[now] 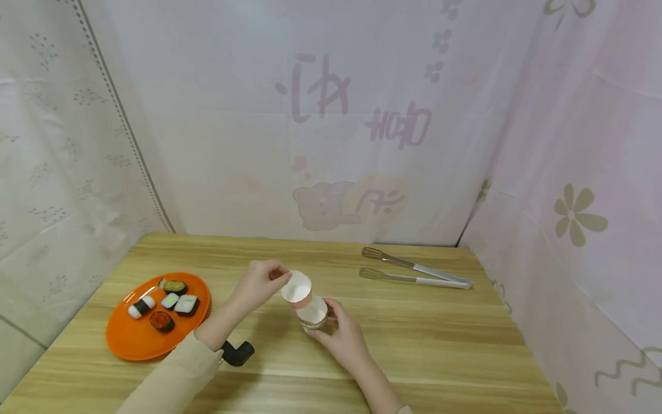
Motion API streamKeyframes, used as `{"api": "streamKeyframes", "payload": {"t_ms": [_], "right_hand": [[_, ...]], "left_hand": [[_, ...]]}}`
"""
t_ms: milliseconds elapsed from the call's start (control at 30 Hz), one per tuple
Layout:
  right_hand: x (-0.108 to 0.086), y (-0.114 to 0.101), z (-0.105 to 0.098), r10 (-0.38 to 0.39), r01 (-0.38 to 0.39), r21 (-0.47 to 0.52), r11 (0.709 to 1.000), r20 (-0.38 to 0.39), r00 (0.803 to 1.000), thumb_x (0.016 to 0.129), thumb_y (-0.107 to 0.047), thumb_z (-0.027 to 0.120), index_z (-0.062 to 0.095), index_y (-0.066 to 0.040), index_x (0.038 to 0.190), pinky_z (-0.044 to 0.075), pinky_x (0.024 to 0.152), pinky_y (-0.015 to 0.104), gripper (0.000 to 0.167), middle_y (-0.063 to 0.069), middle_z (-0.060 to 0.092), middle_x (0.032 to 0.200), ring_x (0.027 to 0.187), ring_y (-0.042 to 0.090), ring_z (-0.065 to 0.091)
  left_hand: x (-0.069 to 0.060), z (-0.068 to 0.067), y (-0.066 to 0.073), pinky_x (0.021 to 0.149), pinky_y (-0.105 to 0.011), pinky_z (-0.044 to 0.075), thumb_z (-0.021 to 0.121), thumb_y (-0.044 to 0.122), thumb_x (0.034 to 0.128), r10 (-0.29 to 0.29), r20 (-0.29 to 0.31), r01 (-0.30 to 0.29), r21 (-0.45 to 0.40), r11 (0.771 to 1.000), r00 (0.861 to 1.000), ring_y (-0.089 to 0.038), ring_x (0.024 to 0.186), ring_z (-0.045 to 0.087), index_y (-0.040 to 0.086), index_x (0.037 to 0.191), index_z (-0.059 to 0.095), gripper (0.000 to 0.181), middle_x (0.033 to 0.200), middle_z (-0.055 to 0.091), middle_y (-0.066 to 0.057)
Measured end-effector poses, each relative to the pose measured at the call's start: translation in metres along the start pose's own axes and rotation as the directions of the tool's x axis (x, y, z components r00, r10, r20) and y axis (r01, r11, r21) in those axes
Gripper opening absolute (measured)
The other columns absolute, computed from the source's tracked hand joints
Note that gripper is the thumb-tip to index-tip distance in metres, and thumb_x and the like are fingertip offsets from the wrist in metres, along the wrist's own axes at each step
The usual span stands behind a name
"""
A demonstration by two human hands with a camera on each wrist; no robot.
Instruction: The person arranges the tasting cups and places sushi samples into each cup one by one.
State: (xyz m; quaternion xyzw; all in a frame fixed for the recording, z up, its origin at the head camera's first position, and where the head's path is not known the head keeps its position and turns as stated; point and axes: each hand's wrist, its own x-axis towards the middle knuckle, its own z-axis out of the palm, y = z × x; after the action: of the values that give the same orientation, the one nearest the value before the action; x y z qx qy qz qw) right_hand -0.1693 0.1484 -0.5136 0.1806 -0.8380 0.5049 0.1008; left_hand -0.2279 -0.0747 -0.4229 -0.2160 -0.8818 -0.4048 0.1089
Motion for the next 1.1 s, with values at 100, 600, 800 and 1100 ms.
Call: {"api": "streamKeyframes", "payload": {"t_ms": [100, 600, 800, 1100], "right_hand": [[0.0, 0.0, 0.0, 0.009, -0.009, 0.003, 1.0, -0.007, 1.0, 0.072, -0.018, 0.085, 0.051, -0.011, 0.131, 0.051, 0.088, 0.05, 0.069, 0.003, 0.06, 0.124, 0.108, 0.023, 0.059], [0.001, 0.001, 0.0, 0.014, -0.013, 0.002, 1.0, -0.02, 1.0, 0.071, -0.015, 0.086, 0.052, -0.009, 0.13, 0.052, 0.087, 0.047, 0.069, 0.004, 0.061, 0.124, 0.107, 0.022, 0.06], [0.0, 0.002, 0.0, 0.017, -0.017, -0.004, 1.0, -0.012, 1.0, 0.071, -0.013, 0.085, 0.051, -0.011, 0.131, 0.051, 0.088, 0.047, 0.069, 0.003, 0.06, 0.124, 0.108, 0.021, 0.059], [-0.001, 0.002, 0.0, 0.041, -0.041, 0.0, 0.999, -0.005, 0.999, 0.071, -0.015, 0.085, 0.051, -0.011, 0.131, 0.051, 0.09, 0.045, 0.069, 0.001, 0.061, 0.122, 0.108, 0.019, 0.058]], "left_hand": [[0.002, -0.002, -0.004, 0.054, -0.023, 0.051, 0.068, 0.016, 0.0892, -0.026, -0.009, 0.026, -0.003, 1.0, 1.0, -0.008, 0.064, 0.056, 0.012, 0.083, 0.07, 0.008, 0.073, 0.063, 0.008], [0.006, -0.009, -0.037, 0.054, -0.027, 0.05, 0.069, 0.015, 0.0886, -0.133, -0.066, 0.132, -0.023, 0.991, 0.989, -0.013, 0.064, 0.055, 0.011, 0.081, 0.071, 0.009, 0.074, 0.064, 0.005], [0.007, -0.013, -0.048, 0.052, -0.028, 0.049, 0.069, 0.017, 0.0893, -0.164, -0.085, 0.162, -0.03, 0.986, 0.983, -0.014, 0.064, 0.056, 0.008, 0.083, 0.072, 0.011, 0.075, 0.066, 0.002], [0.007, -0.017, -0.07, 0.05, -0.028, 0.05, 0.068, 0.015, 0.0901, -0.218, -0.114, 0.214, -0.042, 0.976, 0.969, -0.015, 0.06, 0.056, 0.005, 0.085, 0.072, 0.012, 0.072, 0.064, -0.001]]}}
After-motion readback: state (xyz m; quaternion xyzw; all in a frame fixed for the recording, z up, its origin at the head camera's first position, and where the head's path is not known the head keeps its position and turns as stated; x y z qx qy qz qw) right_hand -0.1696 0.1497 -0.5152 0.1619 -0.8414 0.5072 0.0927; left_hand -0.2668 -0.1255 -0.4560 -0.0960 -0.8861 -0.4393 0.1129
